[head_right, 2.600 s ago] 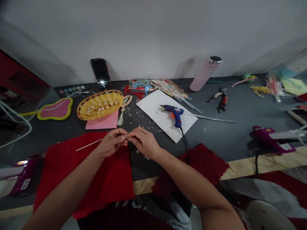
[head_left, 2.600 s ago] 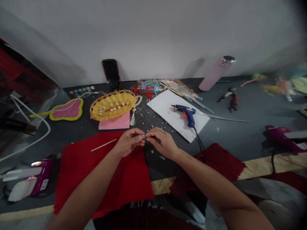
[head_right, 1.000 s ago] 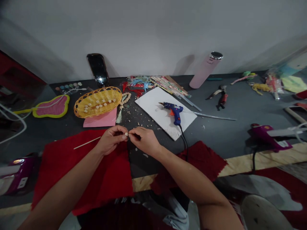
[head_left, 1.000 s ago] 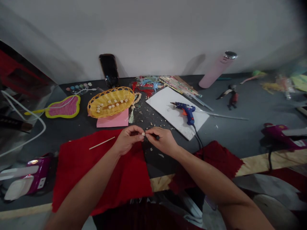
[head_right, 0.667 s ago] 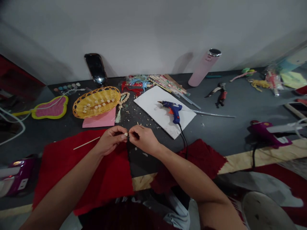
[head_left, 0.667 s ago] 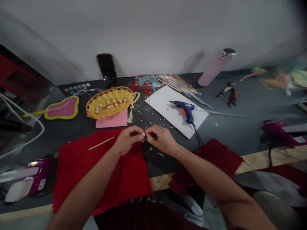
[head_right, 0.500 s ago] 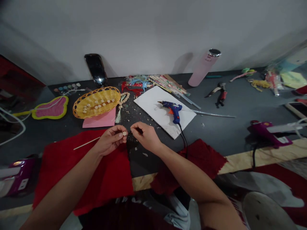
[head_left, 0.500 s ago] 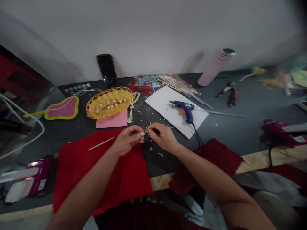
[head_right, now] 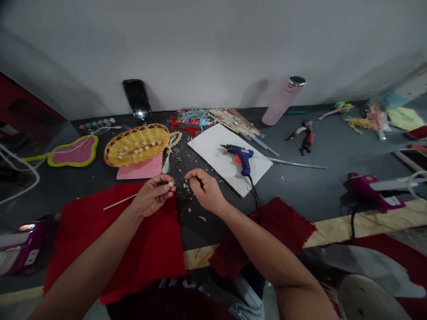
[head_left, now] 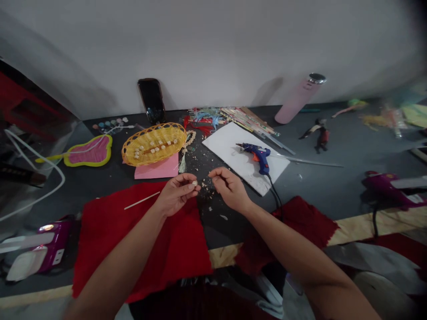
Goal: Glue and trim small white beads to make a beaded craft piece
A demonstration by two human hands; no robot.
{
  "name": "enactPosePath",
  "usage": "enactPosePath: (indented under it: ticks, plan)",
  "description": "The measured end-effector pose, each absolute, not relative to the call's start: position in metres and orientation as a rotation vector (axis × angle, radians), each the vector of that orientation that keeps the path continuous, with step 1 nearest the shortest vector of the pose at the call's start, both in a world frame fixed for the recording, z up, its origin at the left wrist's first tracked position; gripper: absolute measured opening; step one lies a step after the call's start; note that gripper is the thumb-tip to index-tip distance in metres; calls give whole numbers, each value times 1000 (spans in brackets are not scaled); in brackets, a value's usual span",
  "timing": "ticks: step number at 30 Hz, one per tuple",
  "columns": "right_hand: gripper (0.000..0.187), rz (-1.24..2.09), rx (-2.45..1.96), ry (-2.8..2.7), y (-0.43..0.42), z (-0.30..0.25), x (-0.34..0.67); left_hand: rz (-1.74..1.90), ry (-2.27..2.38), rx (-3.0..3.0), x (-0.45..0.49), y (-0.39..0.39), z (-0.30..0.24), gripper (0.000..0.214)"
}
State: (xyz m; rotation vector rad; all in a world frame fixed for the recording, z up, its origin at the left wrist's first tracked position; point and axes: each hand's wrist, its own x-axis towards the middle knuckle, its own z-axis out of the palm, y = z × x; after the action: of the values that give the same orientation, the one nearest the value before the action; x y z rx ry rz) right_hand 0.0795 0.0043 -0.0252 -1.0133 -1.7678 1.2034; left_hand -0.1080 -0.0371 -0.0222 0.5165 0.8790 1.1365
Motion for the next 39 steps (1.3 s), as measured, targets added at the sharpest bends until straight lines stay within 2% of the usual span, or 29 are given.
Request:
enactPosePath:
  ticks: [8, 15, 24, 34, 39]
  plan:
    - [21, 1268, -971, -1799, 7, -21, 84, 1194, 866, 527, -109, -36, -28, 19]
    - [13, 1449, -928, -1659, 3, -15, 78, 1200, 862, 508, -110, -36, -26, 24]
    - [18, 1372, -949, -1792, 4, -20, 77, 1175, 929, 471, -109, -36, -24, 24]
    - [8, 1076, -883, -1952, 4, -18, 76, 1146, 933, 539, -109, -37, -24, 21]
    - [28, 1048, -694, -2110, 1, -15, 75, 1124, 911, 634, -106, -38, -26, 31]
